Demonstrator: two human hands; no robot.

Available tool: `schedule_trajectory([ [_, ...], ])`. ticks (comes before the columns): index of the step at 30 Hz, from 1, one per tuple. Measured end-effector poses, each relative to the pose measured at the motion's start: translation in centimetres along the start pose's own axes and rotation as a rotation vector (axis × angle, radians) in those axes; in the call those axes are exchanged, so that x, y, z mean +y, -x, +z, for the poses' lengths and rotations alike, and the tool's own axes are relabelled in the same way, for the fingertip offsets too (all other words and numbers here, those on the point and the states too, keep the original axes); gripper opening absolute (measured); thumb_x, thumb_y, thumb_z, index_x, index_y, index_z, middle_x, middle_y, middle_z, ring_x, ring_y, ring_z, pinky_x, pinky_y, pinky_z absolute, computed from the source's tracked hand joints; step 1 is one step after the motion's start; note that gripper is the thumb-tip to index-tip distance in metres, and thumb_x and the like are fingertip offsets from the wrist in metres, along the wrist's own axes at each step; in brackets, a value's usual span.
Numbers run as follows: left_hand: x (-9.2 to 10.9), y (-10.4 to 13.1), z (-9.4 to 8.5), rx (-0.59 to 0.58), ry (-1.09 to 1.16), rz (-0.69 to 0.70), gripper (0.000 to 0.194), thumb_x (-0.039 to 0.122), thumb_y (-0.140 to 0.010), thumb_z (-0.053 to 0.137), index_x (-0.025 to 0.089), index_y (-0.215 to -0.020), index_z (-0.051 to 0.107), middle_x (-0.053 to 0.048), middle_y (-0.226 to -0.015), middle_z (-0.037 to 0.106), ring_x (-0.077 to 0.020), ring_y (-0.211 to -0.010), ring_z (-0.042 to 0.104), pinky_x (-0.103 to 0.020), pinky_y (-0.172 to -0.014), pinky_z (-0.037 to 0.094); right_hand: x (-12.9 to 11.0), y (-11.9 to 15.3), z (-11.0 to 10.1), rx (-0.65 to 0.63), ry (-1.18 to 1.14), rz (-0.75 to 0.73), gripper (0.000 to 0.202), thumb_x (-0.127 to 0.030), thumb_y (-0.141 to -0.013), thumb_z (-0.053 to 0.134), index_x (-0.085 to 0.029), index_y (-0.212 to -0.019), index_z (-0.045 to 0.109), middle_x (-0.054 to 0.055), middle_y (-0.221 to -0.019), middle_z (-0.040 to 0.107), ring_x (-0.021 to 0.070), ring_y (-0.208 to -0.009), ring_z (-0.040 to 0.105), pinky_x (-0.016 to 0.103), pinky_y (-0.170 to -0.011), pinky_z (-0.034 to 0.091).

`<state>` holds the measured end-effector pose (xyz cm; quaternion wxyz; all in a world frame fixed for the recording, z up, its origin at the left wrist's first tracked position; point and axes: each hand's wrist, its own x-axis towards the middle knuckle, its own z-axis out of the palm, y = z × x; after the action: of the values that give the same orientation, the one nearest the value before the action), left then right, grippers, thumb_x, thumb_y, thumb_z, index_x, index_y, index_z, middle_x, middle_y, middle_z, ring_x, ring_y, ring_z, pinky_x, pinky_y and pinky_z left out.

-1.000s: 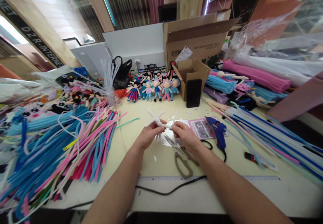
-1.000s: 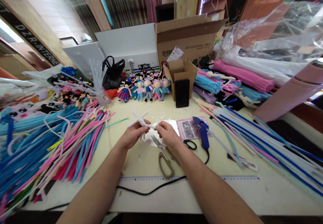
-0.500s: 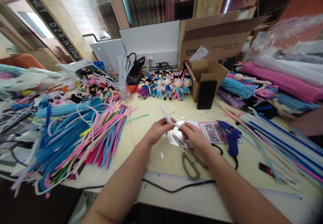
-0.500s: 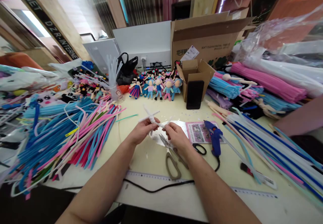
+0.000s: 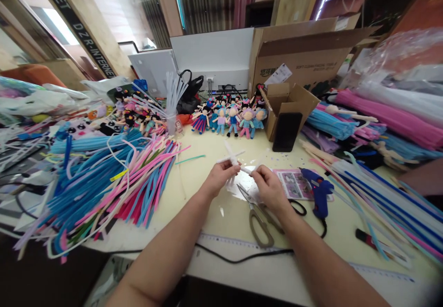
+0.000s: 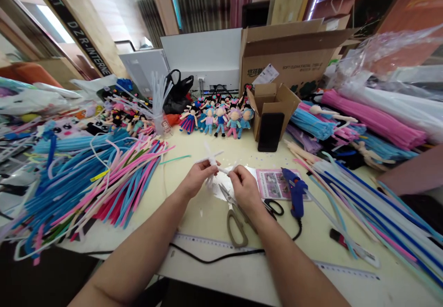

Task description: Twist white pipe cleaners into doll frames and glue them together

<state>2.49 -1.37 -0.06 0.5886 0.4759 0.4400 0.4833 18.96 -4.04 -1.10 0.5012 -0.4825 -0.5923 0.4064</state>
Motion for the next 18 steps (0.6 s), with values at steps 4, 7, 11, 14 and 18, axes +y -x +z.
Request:
schedule_trajectory([
  [4,-0.33,-0.21,-0.06,0.041,0.014,-0.013,0.03,0.038,-0.057,0.079,0.013,-0.069,0.067,0.0,-0.061,0.058,-0.0104,-0.058,0.047,-0.024,-0.058,0.034,-0.49,0.26,0.12,0.022,0.17,-0.074,0.025,-0.033,-0.084,0.049,-0.022,-0.063,0.045,-0.004,-0.059,0.039,0.0141,-0.059,0.038,0.029,-0.057,0.028],
  [7,-0.36,-0.27,-0.37,0.034,0.035,0.002,0.032,0.037,-0.056,0.08,0.014,-0.075,0.07,0.001,-0.063,0.06,-0.01,-0.059,0.048,-0.023,-0.058,0.033,-0.48,0.17,0.18,-0.03,0.115,-0.002,0.025,-0.037,-0.085,0.047,-0.021,-0.066,0.05,-0.003,-0.06,0.043,0.0143,-0.059,0.041,0.029,-0.056,0.03],
  [11,-0.22,-0.33,-0.69,0.007,0.051,0.023,0.033,0.036,-0.056,0.081,0.015,-0.079,0.073,-0.002,-0.07,0.066,-0.0118,-0.066,0.052,-0.025,-0.067,0.037,-0.19,-0.02,0.26,-0.07,-0.031,0.127,0.03,-0.045,-0.083,0.049,-0.02,-0.068,0.055,-0.003,-0.058,0.047,0.0136,-0.057,0.043,0.028,-0.055,0.032],
  [14,-0.13,-0.33,-0.79,-0.012,0.069,0.035,0.032,0.036,-0.057,0.081,0.016,-0.08,0.074,-0.004,-0.077,0.069,-0.0153,-0.076,0.056,-0.028,-0.076,0.039,-0.09,-0.01,0.45,-0.124,-0.235,0.268,0.032,-0.048,-0.078,0.056,-0.019,-0.067,0.055,-0.003,-0.058,0.048,0.0113,-0.053,0.041,0.027,-0.053,0.032],
  [18,-0.05,-0.18,-0.87,-0.074,0.095,0.07,0.029,0.033,-0.061,0.079,0.018,-0.085,0.074,-0.004,-0.087,0.071,-0.0172,-0.084,0.057,-0.03,-0.082,0.038,-0.16,0.09,0.69,-0.179,-0.538,0.44,0.031,-0.047,-0.069,0.068,-0.018,-0.068,0.056,-0.003,-0.062,0.052,0.0086,-0.051,0.039,0.025,-0.051,0.031],
])
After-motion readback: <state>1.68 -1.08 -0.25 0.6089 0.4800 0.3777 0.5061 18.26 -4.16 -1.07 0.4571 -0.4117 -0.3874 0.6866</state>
